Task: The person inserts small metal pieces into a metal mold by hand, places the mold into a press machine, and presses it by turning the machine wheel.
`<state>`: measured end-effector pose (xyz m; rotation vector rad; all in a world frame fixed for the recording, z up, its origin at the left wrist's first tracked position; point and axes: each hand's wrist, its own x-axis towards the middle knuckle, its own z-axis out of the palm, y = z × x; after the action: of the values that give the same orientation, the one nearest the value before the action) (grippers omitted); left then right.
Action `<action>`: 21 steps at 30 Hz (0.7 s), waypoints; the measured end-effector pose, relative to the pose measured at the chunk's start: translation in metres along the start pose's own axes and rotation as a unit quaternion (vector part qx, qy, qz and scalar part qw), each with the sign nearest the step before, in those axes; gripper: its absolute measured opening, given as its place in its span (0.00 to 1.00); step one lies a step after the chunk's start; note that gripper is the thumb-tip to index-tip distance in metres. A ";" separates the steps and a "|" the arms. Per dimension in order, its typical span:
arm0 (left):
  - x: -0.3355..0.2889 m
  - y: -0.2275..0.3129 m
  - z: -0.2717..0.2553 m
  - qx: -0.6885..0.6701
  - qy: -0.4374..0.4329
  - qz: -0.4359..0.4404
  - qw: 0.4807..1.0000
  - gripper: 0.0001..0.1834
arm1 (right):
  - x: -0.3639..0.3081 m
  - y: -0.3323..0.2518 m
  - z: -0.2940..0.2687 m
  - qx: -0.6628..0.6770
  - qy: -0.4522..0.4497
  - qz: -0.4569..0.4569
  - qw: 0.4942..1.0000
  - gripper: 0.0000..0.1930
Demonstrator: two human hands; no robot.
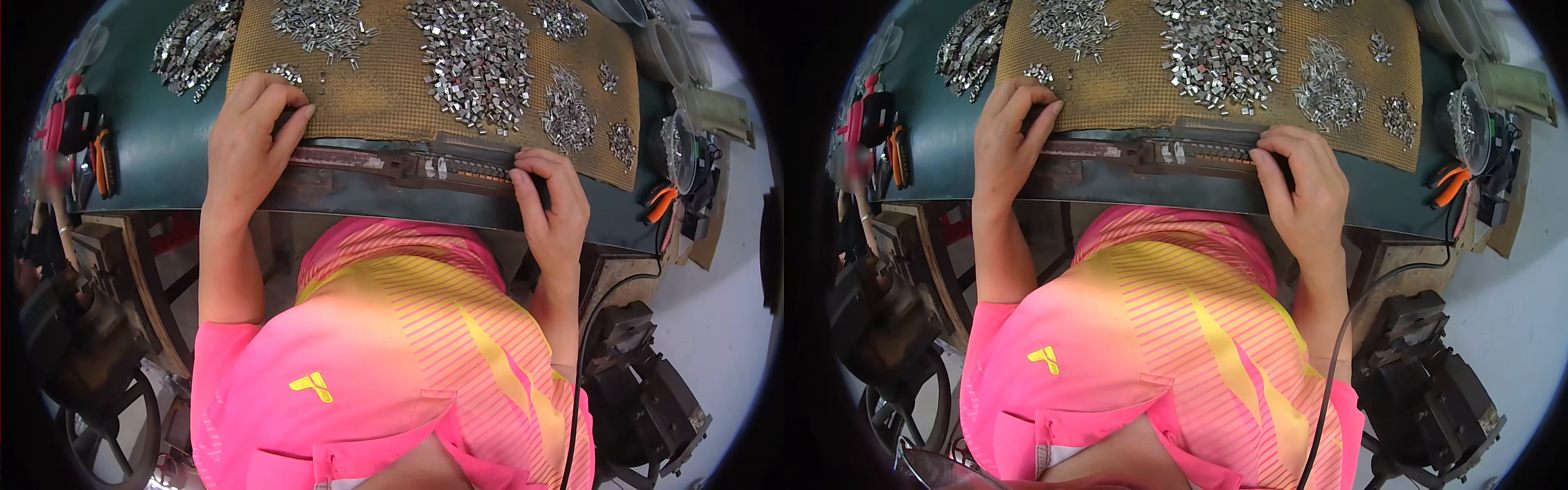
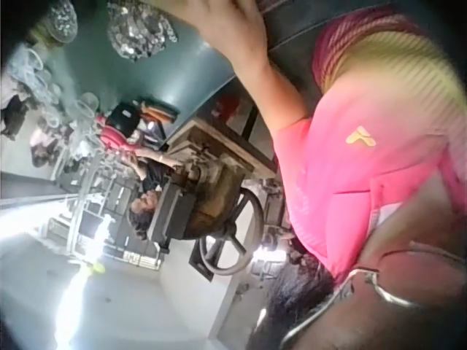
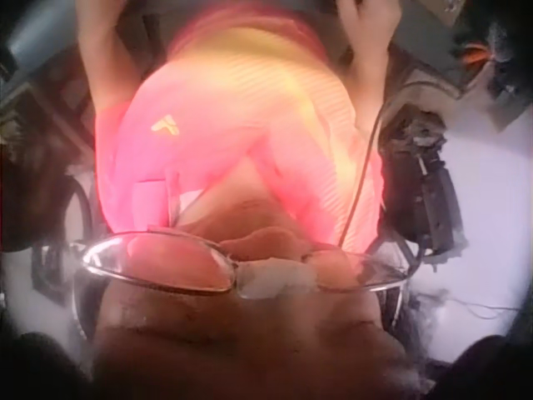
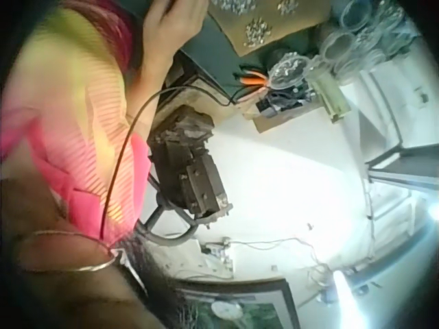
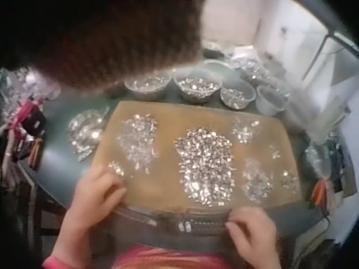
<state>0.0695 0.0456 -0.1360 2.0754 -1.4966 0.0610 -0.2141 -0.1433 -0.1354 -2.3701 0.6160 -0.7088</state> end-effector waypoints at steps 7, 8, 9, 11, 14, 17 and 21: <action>0.001 0.001 0.000 0.006 0.003 -0.003 1.000 0.05 | 0.004 0.001 0.008 -0.023 0.014 -0.026 0.999 0.07; 0.001 0.001 0.000 0.006 0.003 -0.004 1.000 0.05 | 0.003 0.001 0.009 -0.025 0.020 -0.026 0.999 0.07; 0.000 0.001 0.000 0.006 0.002 -0.006 1.000 0.05 | 0.003 0.002 0.009 -0.025 0.019 -0.026 0.999 0.07; 0.001 0.000 0.002 0.004 0.006 -0.005 1.000 0.05 | 0.002 0.002 0.011 -0.022 0.027 -0.027 0.999 0.07; 0.000 0.001 0.004 0.005 0.014 -0.004 1.000 0.05 | 0.001 0.003 0.013 -0.020 0.036 -0.023 0.999 0.08; -0.001 0.001 0.006 0.008 0.021 -0.009 1.000 0.05 | 0.000 0.004 0.015 -0.024 0.042 -0.024 0.999 0.08; -0.001 0.000 0.008 0.013 0.030 -0.007 0.999 0.06 | -0.001 0.006 0.016 -0.024 0.048 -0.028 0.998 0.08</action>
<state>0.0670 0.0426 -0.1426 2.0853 -1.4532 0.1361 -0.2064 -0.1410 -0.1509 -2.4178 0.6150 -0.8465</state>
